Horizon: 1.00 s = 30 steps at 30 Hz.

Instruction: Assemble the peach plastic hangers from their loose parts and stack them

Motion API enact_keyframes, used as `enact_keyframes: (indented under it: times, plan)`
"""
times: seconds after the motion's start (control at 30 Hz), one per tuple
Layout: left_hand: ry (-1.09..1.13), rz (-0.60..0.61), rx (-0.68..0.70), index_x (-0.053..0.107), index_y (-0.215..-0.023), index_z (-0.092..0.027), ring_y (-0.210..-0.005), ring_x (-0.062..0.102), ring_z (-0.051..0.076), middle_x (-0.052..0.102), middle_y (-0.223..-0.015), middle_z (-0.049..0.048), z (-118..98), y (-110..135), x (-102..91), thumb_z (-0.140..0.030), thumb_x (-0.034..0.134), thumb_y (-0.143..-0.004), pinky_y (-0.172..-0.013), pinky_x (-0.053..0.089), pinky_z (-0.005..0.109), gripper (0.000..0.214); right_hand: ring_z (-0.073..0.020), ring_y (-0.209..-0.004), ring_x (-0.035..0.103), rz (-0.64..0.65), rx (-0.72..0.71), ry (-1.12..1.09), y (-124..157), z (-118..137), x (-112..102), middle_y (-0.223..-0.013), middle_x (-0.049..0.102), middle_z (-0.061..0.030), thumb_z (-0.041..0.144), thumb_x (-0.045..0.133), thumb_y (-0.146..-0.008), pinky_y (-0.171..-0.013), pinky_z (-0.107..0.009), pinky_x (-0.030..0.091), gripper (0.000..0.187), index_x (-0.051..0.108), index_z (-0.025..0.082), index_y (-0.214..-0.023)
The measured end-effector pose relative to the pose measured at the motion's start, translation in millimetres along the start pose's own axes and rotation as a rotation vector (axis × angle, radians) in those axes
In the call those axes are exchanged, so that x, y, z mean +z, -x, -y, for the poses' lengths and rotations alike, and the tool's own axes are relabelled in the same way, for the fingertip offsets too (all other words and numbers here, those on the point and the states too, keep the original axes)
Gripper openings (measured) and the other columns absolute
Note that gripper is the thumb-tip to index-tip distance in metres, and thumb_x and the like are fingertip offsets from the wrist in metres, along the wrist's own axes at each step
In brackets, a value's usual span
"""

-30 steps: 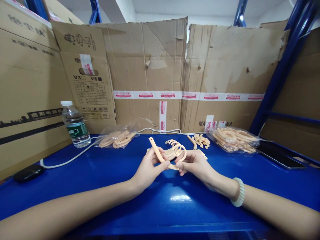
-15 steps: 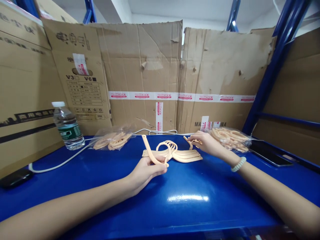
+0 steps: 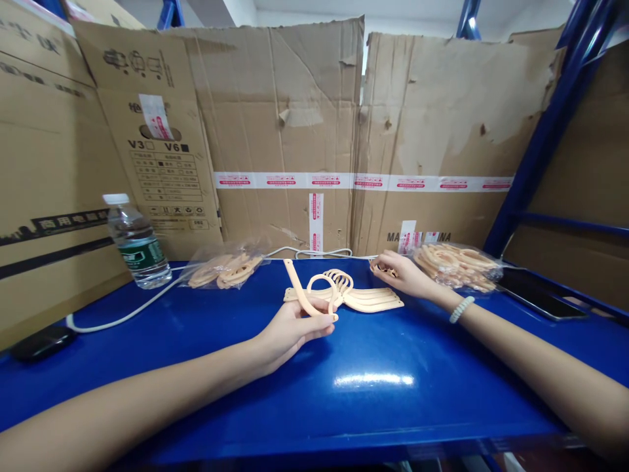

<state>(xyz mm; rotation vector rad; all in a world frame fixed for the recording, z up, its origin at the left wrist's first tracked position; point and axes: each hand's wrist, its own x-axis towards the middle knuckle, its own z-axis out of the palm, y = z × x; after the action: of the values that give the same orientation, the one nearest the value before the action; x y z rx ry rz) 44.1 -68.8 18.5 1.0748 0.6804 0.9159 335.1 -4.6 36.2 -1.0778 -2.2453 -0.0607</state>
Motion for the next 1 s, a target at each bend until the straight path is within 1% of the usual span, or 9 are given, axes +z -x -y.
enact_keyframes:
  times: [0.07, 0.2, 0.33, 0.5, 0.6, 0.7, 0.87, 0.93, 1.0]
  plan:
    - [-0.006, 0.009, 0.002, 0.072, -0.078, -0.013, -0.079, 0.063, 0.013, 0.068, -0.083, 0.0029, 0, 0, -0.4, -0.017, 0.088, -0.059, -0.076, 0.053, 0.023, 0.025, -0.0148, -0.062, 0.052, -0.122, 0.088, -0.127, 0, 12, 0, -0.069, 0.054, -0.0006, 0.035, 0.045, -0.094, -0.057, -0.027, 0.043, 0.02, 0.056, 0.019, -0.097]
    - [-0.023, 0.047, 0.02, 0.071, -0.077, -0.013, -0.075, 0.062, 0.011, 0.066, -0.082, 0.0018, 1, 0, -1.2, -0.018, 0.087, -0.06, -0.074, 0.052, 0.023, 0.024, -0.0121, -0.047, 0.048, -0.334, 0.316, -0.605, 1, 45, 5, -0.051, 0.052, 0.0062, 0.045, 0.052, -0.089, -0.049, -0.023, 0.036, 0.027, 0.05, 0.021, -0.1]
    - [-0.039, 0.061, 0.041, 0.07, -0.075, -0.012, -0.072, 0.062, 0.011, 0.065, -0.079, 0.0018, 2, -1, -1.3, -0.02, 0.088, -0.059, -0.071, 0.05, 0.023, 0.025, -0.0122, -0.05, 0.054, -0.35, 0.431, -0.974, 5, 84, 10, -0.055, 0.061, 0.003, 0.045, 0.061, -0.083, -0.052, -0.024, 0.041, 0.03, 0.052, 0.021, -0.098]
    - [-0.096, 0.054, 0.064, 0.069, -0.074, -0.012, -0.067, 0.06, 0.01, 0.065, -0.073, 0.0017, 3, -1, -0.9, -0.023, 0.088, -0.057, -0.065, 0.046, 0.022, 0.028, -0.0152, -0.071, 0.063, -0.25, 0.556, -1.312, 12, 115, 14, -0.08, 0.07, -0.0036, 0.04, 0.068, -0.08, -0.061, -0.026, 0.047, 0.028, 0.059, 0.02, -0.098]
    - [-0.131, 0.042, 0.055, 0.07, -0.077, -0.013, -0.069, 0.06, 0.011, 0.065, -0.073, 0.002, 3, -1, -0.7, -0.025, 0.087, -0.057, -0.066, 0.045, 0.023, 0.029, -0.0134, -0.074, 0.062, -0.21, 0.568, -1.407, 16, 118, 17, -0.085, 0.07, -0.0044, 0.041, 0.068, -0.081, -0.065, -0.026, 0.048, 0.028, 0.063, 0.018, -0.097]
    - [-0.182, 0.029, 0.047, 0.07, -0.077, -0.013, -0.069, 0.059, 0.013, 0.065, -0.07, 0.0025, 2, 0, 0.1, -0.027, 0.086, -0.059, -0.067, 0.044, 0.024, 0.028, -0.0102, -0.069, 0.06, -0.182, 0.613, -1.425, 19, 118, 21, -0.083, 0.07, -0.0028, 0.036, 0.076, -0.074, -0.065, -0.023, 0.046, 0.03, 0.062, 0.018, -0.093]
    - [-0.243, 0.065, 0.118, 0.068, -0.075, -0.014, -0.068, 0.057, 0.013, 0.064, -0.071, 0.0016, 2, -1, 1.0, -0.025, 0.082, -0.065, -0.066, 0.043, 0.025, 0.021, -0.0116, -0.069, 0.062, -0.158, 0.71, -1.423, 20, 120, 26, -0.082, 0.071, -0.0002, 0.025, 0.085, -0.061, -0.066, -0.024, 0.048, 0.052, 0.053, 0.024, -0.101]
    - [-0.25, 0.097, 0.182, 0.065, -0.075, -0.016, -0.07, 0.058, 0.013, 0.062, -0.075, 0.0001, 4, -1, 0.1, -0.023, 0.08, -0.066, -0.066, 0.043, 0.025, 0.02, -0.0119, -0.071, 0.064, -0.103, 0.703, -1.413, 21, 121, 28, -0.082, 0.07, -0.0005, 0.025, 0.085, -0.06, -0.068, -0.025, 0.051, 0.049, 0.056, 0.022, -0.1]
    - [-0.251, 0.109, 0.218, 0.062, -0.076, -0.017, -0.072, 0.059, 0.014, 0.062, -0.078, -0.0012, 6, -2, -1.5, -0.02, 0.08, -0.066, -0.067, 0.044, 0.025, 0.021, -0.0122, -0.072, 0.064, -0.044, 0.666, -1.397, 22, 122, 30, -0.081, 0.069, -0.0012, 0.027, 0.084, -0.063, -0.07, -0.025, 0.053, 0.038, 0.06, 0.018, -0.09]
